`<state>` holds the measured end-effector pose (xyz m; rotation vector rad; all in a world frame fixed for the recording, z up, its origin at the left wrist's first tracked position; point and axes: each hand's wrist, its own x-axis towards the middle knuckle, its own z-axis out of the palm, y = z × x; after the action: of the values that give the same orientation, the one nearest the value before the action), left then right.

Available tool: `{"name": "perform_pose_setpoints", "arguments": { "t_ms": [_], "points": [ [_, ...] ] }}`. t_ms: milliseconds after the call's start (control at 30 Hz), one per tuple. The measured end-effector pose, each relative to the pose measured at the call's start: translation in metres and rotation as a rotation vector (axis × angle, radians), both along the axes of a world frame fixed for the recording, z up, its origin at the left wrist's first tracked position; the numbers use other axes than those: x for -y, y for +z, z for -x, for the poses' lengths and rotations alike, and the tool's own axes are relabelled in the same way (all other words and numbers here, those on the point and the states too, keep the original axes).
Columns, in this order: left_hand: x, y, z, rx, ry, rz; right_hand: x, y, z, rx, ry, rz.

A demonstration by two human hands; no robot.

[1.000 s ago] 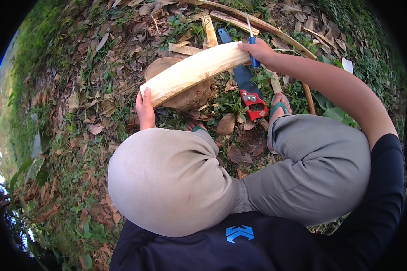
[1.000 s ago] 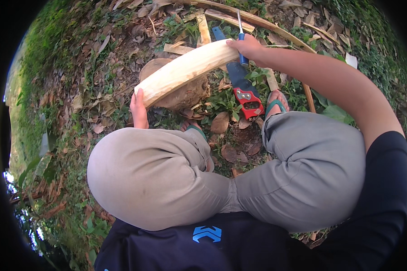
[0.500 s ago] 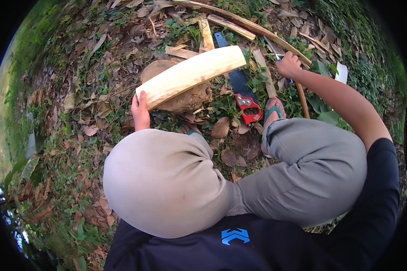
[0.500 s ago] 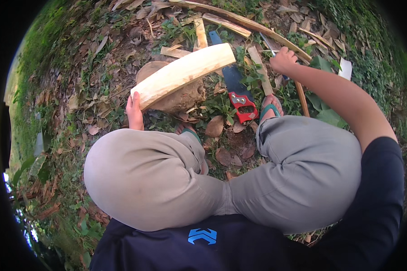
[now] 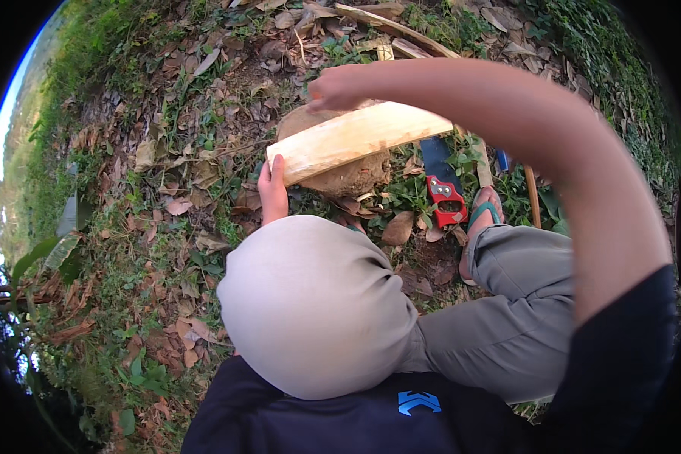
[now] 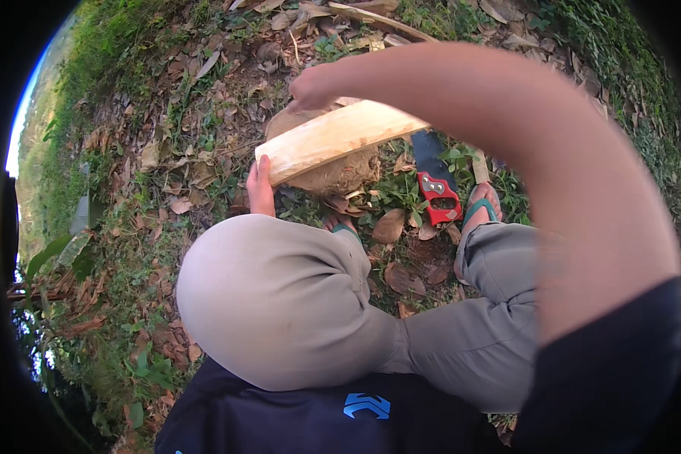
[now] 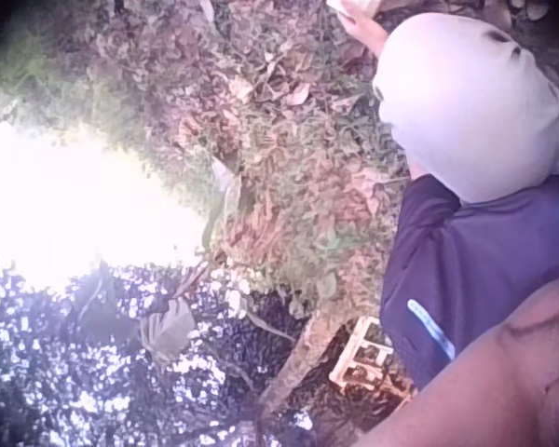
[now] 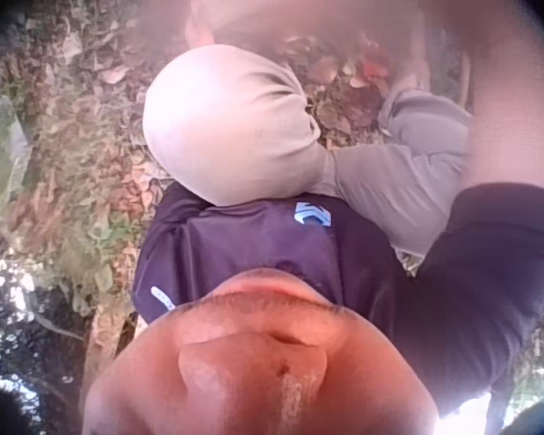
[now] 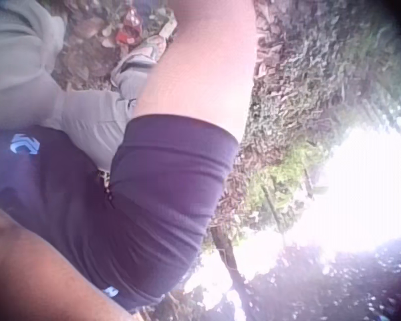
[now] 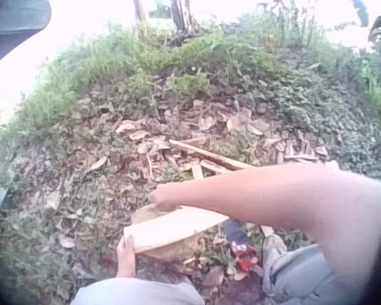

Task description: The person shapes a piece of wood using a hammer and chisel while seated on the ground. They use the chisel to remove shavings from the wood and then turn the wood over to check the surface.

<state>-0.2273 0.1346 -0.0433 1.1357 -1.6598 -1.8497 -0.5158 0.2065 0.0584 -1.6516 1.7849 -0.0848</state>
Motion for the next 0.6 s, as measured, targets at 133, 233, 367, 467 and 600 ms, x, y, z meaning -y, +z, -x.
{"name": "perform_pose_setpoints", "arguments": {
  "t_ms": [133, 233, 367, 467, 600],
  "points": [
    [-0.019, -0.002, 0.015, 0.071, 0.054, -0.205, 0.04, -0.052, -0.002, 0.154, -0.206, 0.183],
    [-0.022, 0.005, 0.012, 0.095, 0.053, -0.232, 0.048, -0.08, -0.036, 0.227, -0.231, 0.068],
    [-0.022, 0.01, 0.005, 0.089, 0.065, -0.208, 0.048, -0.075, -0.055, 0.136, -0.223, 0.046],
    [-0.023, 0.01, 0.016, 0.088, 0.014, -0.198, 0.04, -0.077, -0.047, 0.134, -0.295, 0.048],
    [-0.011, 0.017, 0.011, 0.098, -0.076, -0.193, 0.033, -0.071, -0.054, 0.089, -0.404, 0.058]
  ]
}}
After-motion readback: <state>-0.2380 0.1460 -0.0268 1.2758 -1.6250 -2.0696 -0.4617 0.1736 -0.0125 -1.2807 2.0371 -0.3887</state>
